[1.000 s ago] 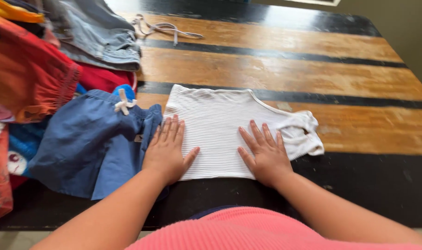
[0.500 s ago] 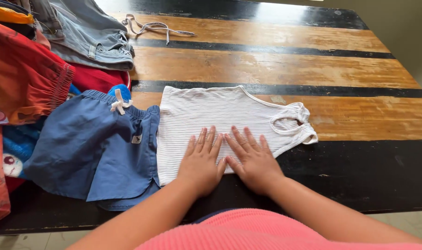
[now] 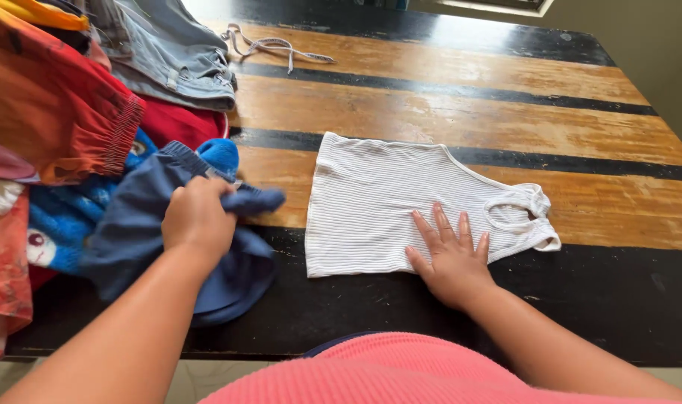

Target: The person folds a white top, a pair of blue shorts, a colorful patterned shirt, and a pair of black shorts by hand on a wooden table.

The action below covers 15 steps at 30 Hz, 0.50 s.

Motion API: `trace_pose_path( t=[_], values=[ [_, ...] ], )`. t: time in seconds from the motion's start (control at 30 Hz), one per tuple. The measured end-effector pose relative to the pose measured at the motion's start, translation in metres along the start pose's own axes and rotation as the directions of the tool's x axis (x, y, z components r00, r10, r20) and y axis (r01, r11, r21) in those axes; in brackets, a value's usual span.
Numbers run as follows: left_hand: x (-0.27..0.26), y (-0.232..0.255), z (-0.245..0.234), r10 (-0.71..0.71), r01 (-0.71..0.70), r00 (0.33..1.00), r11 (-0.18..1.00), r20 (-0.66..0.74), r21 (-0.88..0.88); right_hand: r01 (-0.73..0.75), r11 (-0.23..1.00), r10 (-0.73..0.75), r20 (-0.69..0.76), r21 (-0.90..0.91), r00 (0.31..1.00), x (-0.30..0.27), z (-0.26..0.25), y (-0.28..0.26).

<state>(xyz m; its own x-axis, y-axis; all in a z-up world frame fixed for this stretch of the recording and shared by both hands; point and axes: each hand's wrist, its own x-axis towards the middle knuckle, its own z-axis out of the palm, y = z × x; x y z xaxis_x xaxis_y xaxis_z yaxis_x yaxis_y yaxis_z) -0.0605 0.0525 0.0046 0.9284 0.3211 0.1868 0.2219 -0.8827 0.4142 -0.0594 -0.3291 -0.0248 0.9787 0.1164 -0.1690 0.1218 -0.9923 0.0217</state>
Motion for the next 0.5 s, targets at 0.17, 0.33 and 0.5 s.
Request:
trace_pose_path(
  t=[0.17, 0.33, 0.5],
  values=[
    [0.050, -0.005, -0.034, -0.169, 0.013, 0.917, 0.917, -0.361, -0.398, 0.152, 0.988, -0.150, -0.130, 0.004, 0.980, 0.005, -0.014, -0.043],
    [0.070, -0.039, -0.101, 0.190, -0.369, 0.613, 0.927, -0.767, -0.065, 0.229, 0.969, -0.231, 0.011, 0.092, 0.973, 0.014, -0.012, -0.062],
    [0.069, -0.076, -0.083, 0.425, -0.253, 0.697, 0.899, -0.578, 0.356, 0.237, 0.970, -0.237, -0.010, 0.049, 0.972, 0.017, -0.006, -0.063]
  ],
)
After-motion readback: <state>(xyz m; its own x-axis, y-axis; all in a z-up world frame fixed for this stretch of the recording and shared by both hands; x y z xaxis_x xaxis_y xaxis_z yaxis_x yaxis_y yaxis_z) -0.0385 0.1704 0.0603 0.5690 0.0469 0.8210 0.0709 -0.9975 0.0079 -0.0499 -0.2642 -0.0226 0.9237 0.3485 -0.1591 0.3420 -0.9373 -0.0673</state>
